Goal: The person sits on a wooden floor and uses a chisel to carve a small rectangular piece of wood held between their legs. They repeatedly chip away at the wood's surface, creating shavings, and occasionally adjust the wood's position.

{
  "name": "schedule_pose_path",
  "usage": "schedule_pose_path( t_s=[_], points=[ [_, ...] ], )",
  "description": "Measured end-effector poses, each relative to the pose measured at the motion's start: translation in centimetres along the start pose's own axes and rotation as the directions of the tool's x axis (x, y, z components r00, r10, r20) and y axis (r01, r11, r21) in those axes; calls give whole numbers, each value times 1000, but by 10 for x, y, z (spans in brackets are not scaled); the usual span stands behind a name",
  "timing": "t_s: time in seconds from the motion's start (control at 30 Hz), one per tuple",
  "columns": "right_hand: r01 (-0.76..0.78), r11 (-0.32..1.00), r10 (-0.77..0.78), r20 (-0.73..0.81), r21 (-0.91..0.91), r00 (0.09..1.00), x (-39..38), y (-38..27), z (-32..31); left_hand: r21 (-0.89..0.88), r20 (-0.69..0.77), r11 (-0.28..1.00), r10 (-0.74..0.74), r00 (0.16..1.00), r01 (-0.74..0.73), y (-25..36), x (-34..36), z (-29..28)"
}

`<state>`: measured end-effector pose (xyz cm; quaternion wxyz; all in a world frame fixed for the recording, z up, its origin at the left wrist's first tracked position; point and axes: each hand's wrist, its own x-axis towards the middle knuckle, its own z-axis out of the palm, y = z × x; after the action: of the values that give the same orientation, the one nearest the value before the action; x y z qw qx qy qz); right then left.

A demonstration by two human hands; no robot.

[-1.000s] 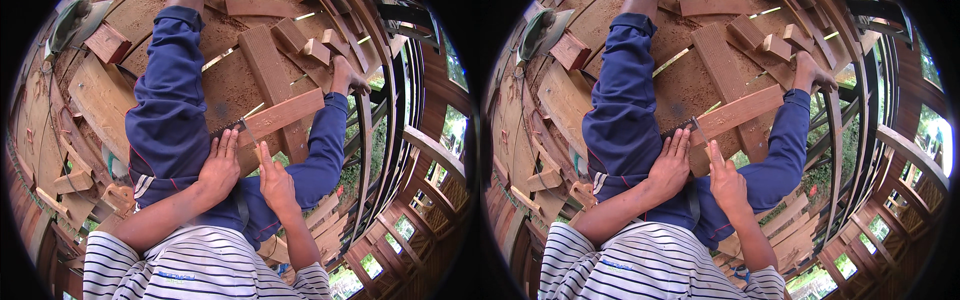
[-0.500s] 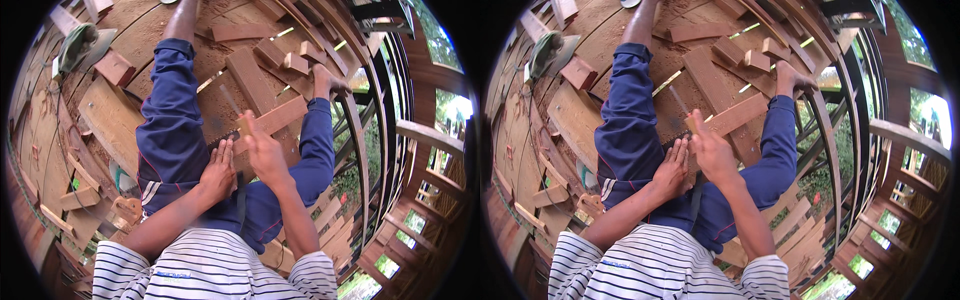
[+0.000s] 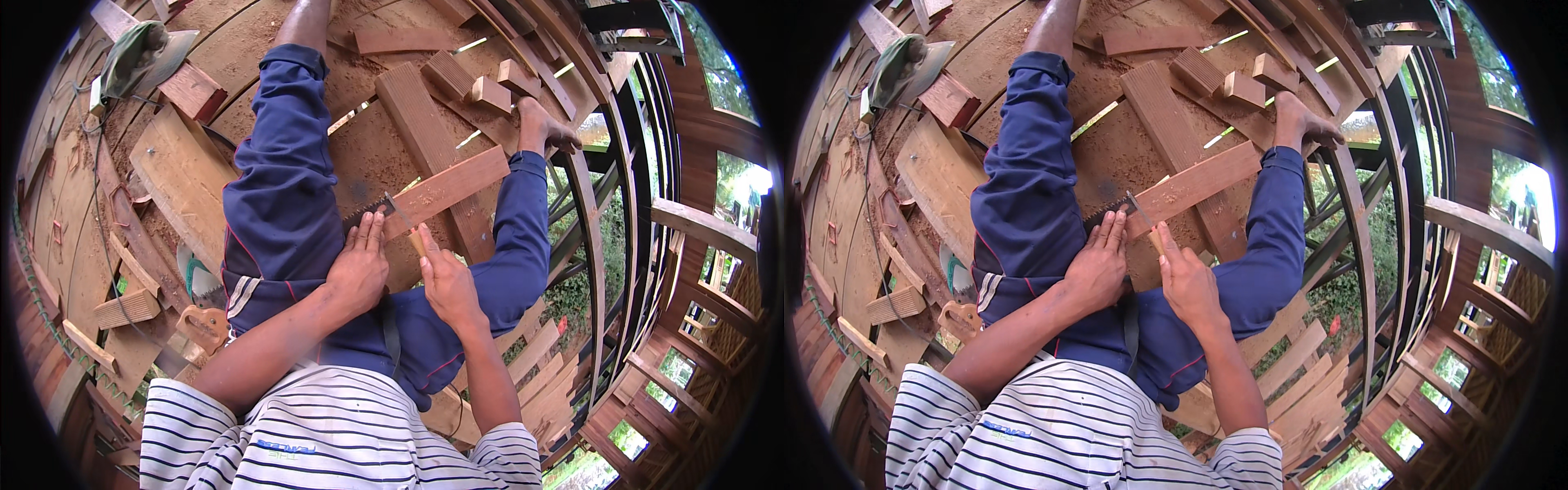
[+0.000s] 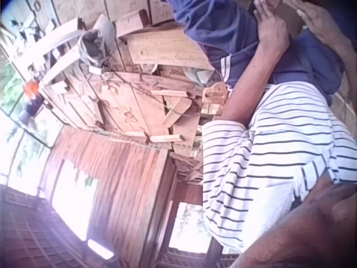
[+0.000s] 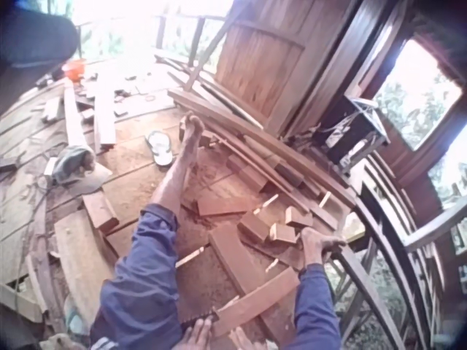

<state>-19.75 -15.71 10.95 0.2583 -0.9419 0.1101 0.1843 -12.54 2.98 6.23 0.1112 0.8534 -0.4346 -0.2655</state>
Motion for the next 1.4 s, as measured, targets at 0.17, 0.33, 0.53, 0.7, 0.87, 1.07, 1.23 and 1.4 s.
schedule_pose_path(
  t_s=[0.17,0.33,0.53,0.7,0.87,1.07,1.23,1.4],
  points=[
    [-72,991,80,64,-109,995,0,-11,-2,-4,-28,1000,-5,1000,5,-1,-1,3],
    [-112,962,158,174,-247,972,3,-28,-7,-53,50,999,8,999,-6,-2,-5,-6],
    [-66,941,131,180,-331,975,43,-34,8,-67,223,997,-21,975,37,7,2,-27],
    [1,998,-3,-22,-68,1000,86,-44,-30,-52,177,999,5,984,4,-3,4,-24],
    [192,972,-147,-292,132,945,50,-44,-56,-47,91,998,-24,996,28,-4,3,-10],
    [-21,997,27,-90,72,996,10,-17,-15,12,59,1000,2,998,-3,-2,0,-6],
    [-46,998,48,-40,50,998,-7,-15,9,2,57,1000,-4,998,4,-1,-1,-7],
    [-59,996,61,-29,66,998,-8,-17,10,11,75,1000,8,997,-9,0,-1,-12]
  ],
)
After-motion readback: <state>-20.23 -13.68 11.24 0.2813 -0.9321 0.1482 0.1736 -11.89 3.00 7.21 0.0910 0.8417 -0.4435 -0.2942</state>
